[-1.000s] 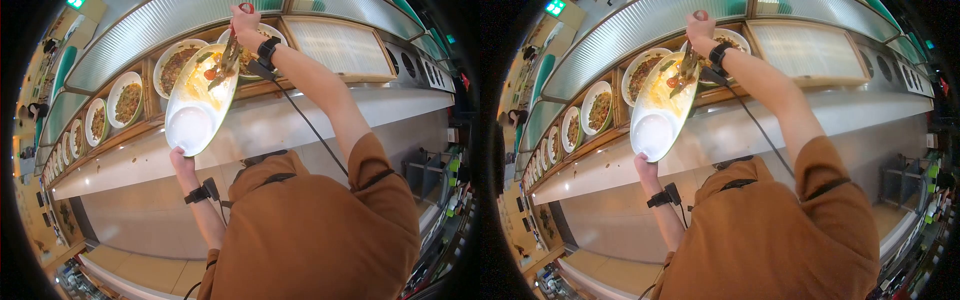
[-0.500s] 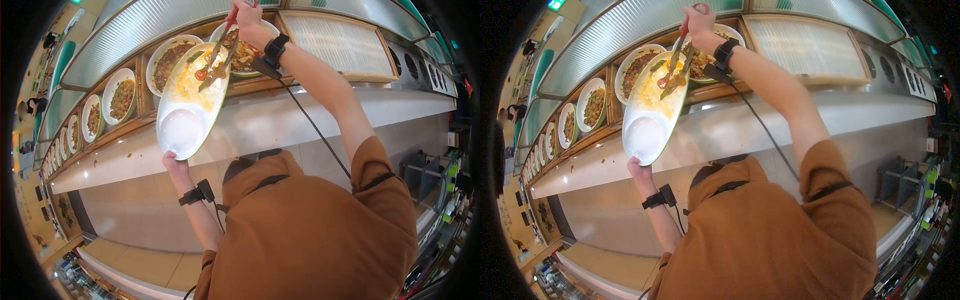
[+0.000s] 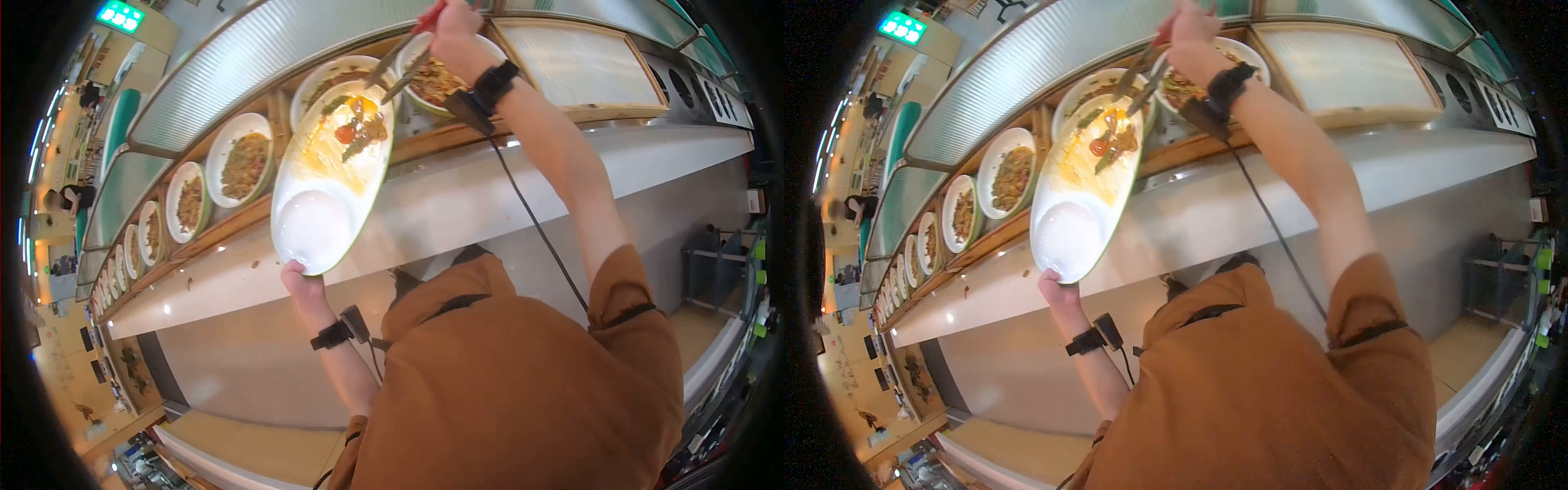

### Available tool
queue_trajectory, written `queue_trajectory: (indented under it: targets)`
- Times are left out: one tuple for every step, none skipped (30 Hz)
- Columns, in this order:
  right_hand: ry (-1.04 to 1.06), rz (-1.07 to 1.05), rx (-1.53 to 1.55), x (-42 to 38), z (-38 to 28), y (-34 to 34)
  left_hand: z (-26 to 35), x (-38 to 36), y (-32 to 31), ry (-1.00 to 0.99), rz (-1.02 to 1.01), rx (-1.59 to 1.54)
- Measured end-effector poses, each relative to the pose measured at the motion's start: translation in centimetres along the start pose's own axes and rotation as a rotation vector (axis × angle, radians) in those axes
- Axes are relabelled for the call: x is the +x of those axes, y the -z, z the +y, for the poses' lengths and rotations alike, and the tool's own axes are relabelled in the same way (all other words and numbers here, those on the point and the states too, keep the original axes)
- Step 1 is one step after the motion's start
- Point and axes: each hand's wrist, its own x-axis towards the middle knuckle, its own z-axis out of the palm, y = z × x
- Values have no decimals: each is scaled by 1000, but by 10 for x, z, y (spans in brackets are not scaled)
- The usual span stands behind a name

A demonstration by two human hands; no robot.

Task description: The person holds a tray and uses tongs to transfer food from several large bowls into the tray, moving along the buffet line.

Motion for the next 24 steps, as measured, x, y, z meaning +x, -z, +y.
queue_trajectory:
  targets:
    - [-16,-13,19,-7,-1,-2,11,5,10,4,-33,7]
    - [-33,-24,29,-12,-4,-6,25,7,17,3,-19,16]
    - [3,-40,49,-9,4,-6,36,8,21,1,-8,21]
    - [25,-7,37,-15,4,-12,48,9,27,5,8,30]
    - [42,31,24,-22,7,-15,57,13,37,7,4,32]
    - [60,70,7,-30,8,-19,68,16,45,13,2,33]
    - [93,104,-63,-40,8,-23,78,19,50,18,-3,34]
    - [132,95,-69,-43,13,-24,87,22,54,21,0,39]
    - [170,85,-77,-45,20,-23,96,23,56,24,3,42]
    - [207,75,-87,-46,25,-22,103,24,60,29,9,45]
    - [203,53,-88,-45,29,-22,109,28,64,30,12,45]
    - [195,34,-91,-51,31,-23,114,35,68,33,19,48]
    - [181,22,-101,-56,33,-21,119,38,72,44,33,55]
    - [204,32,-107,-57,36,-22,121,40,75,49,28,60]
    - [195,46,-94,-58,38,-23,124,42,71,55,19,65]
    - [187,60,-81,-61,38,-24,125,44,70,63,8,70]
    - [180,39,-133,-65,38,-23,126,46,71,79,11,80]
    - [245,14,-226,-61,42,-18,127,49,72,89,11,88]
    - [180,-1,-293,-77,33,-19,125,51,74,96,6,93]
    - [111,-18,-354,-94,25,-21,125,53,77,107,1,89]
    - [79,-11,-308,-96,28,-18,126,55,79,116,-6,87]
    - [52,-8,-257,-96,30,-17,126,58,80,122,-17,81]
    - [28,-10,-204,-95,34,-15,123,63,82,114,-23,78]
    - [39,0,-195,-97,35,-14,123,63,83,108,-28,78]
